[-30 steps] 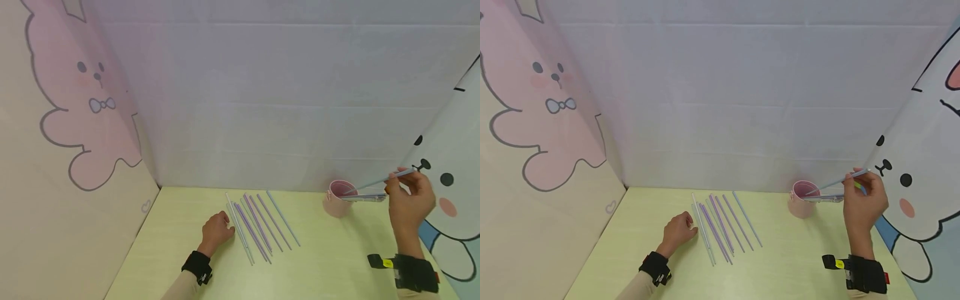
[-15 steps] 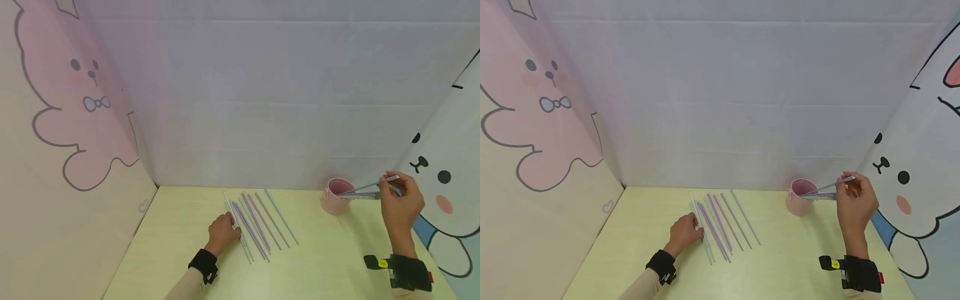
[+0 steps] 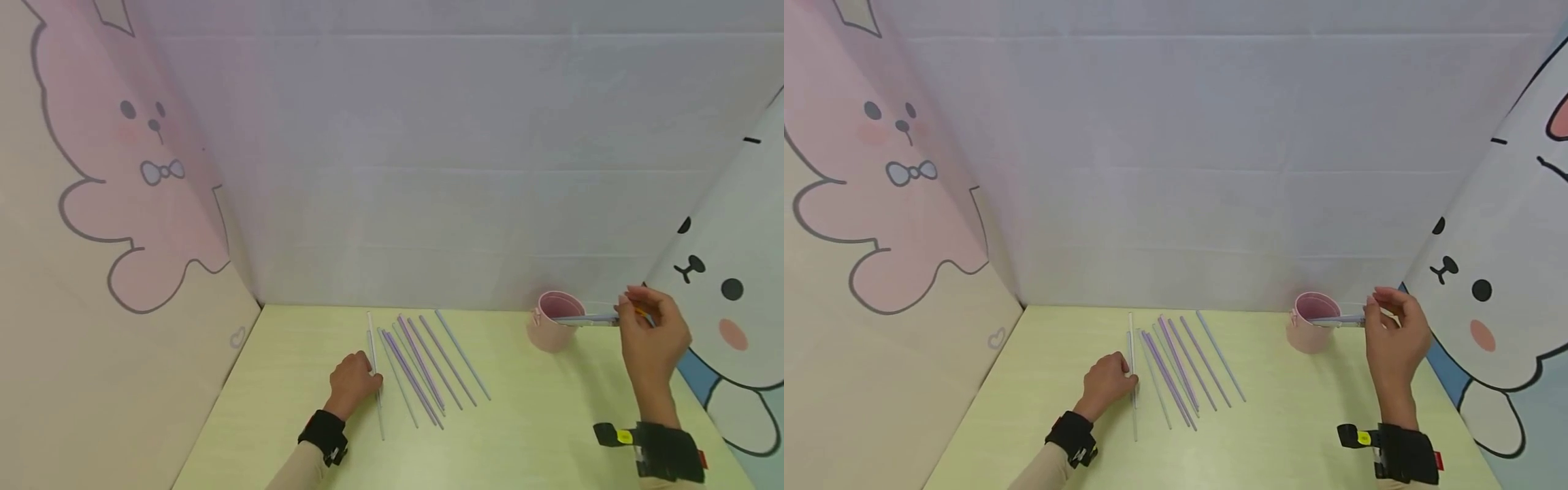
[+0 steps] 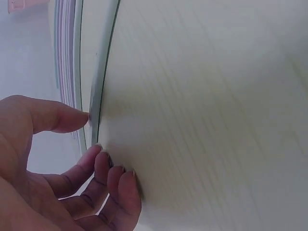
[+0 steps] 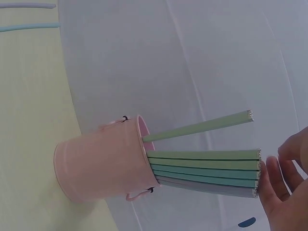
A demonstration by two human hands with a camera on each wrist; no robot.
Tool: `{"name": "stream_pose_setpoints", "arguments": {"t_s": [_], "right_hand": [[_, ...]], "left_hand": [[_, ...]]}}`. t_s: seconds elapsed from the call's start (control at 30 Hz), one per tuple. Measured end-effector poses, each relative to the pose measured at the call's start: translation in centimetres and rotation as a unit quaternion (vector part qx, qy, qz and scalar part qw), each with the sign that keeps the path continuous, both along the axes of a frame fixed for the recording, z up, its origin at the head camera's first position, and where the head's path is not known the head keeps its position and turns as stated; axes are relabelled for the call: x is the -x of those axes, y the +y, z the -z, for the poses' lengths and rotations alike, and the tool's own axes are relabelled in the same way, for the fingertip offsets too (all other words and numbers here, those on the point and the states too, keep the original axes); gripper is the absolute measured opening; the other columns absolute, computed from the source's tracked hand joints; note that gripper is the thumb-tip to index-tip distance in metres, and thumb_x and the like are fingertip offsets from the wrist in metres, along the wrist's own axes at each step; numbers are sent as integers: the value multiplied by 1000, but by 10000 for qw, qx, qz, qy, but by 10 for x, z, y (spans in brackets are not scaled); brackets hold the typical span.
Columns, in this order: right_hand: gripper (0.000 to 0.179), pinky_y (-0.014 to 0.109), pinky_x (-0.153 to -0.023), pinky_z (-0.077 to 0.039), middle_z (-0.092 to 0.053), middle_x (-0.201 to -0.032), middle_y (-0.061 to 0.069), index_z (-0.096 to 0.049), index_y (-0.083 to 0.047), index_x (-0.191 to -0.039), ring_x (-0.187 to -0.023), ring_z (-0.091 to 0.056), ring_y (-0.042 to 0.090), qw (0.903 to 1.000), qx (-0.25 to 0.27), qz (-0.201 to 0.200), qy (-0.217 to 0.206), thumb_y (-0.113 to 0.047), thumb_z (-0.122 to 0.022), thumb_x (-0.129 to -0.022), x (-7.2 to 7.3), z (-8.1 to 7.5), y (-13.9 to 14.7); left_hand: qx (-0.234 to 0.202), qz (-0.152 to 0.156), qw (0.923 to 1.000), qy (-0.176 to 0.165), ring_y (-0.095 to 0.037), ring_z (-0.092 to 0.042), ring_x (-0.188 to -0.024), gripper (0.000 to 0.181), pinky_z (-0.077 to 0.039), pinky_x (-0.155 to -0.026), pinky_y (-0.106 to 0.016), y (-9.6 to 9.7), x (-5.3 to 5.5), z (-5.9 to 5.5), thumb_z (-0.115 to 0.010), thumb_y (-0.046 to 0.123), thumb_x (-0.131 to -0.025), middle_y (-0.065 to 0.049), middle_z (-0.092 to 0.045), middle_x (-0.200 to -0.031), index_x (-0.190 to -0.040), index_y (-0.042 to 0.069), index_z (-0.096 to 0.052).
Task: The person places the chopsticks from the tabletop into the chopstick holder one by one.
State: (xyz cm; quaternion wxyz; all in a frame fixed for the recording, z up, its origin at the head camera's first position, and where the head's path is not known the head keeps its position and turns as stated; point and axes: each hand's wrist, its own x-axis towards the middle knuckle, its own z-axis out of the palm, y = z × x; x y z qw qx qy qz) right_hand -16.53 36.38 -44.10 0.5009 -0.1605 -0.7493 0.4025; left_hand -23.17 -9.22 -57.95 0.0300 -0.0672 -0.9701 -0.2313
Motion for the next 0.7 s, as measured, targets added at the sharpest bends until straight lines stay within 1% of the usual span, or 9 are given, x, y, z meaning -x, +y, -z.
{"name": "stream_pose_setpoints", "arguments": {"t_s": [0.2, 0.37, 0.47, 0.6, 0.7], "right_hand": [[25, 2, -73, -48, -68, -99, -9, -71, -3, -111, -88, -64, -1, 9998, -135, 19, 117, -4, -70, -87, -1, 0, 0], [24, 3, -74, -48, -67, -98, -13, -71, -5, -111, -88, -63, -3, 9998, -99, 67, 149, -5, -70, -87, -2, -5, -6], [24, 4, -75, -47, -68, -97, -14, -72, -6, -111, -87, -62, -4, 9999, -73, 33, 138, -6, -71, -87, -3, -9, -14], [24, 4, -74, -47, -68, -95, -14, -71, -3, -110, -85, -63, -3, 9995, -125, -217, 193, -4, -72, -85, -2, -11, -25], [25, 4, -73, -48, -69, -94, -10, -71, 0, -108, -85, -64, -1, 9979, -158, -535, 321, 1, -72, -84, -1, -9, -32]], "left_hand": [[-103, -61, 9999, 40, -19, -48, -53, 23, -38, -44, -33, -6, 0, 3, -71, 29, -75, -1, -51, -65, -70, 13, -55], [-57, -87, 9999, 27, -19, -48, -53, 21, -37, -43, -34, -6, 0, 2, -70, 26, -72, -2, -50, -65, -70, 12, -54], [19, -122, 9999, -21, -18, -44, -51, 19, -32, -41, -32, -6, 0, -1, -68, 21, -70, -2, -47, -62, -67, 11, -52], [84, -147, 9998, -106, -17, -39, -48, 19, -27, -38, -29, -7, 0, -5, -65, 13, -68, -2, -43, -58, -64, 9, -48], [182, -186, 9994, -206, -17, -40, -49, 20, -29, -38, -30, -10, -1, -8, -66, 9, -67, -2, -44, -58, -64, 9, -46]]}}
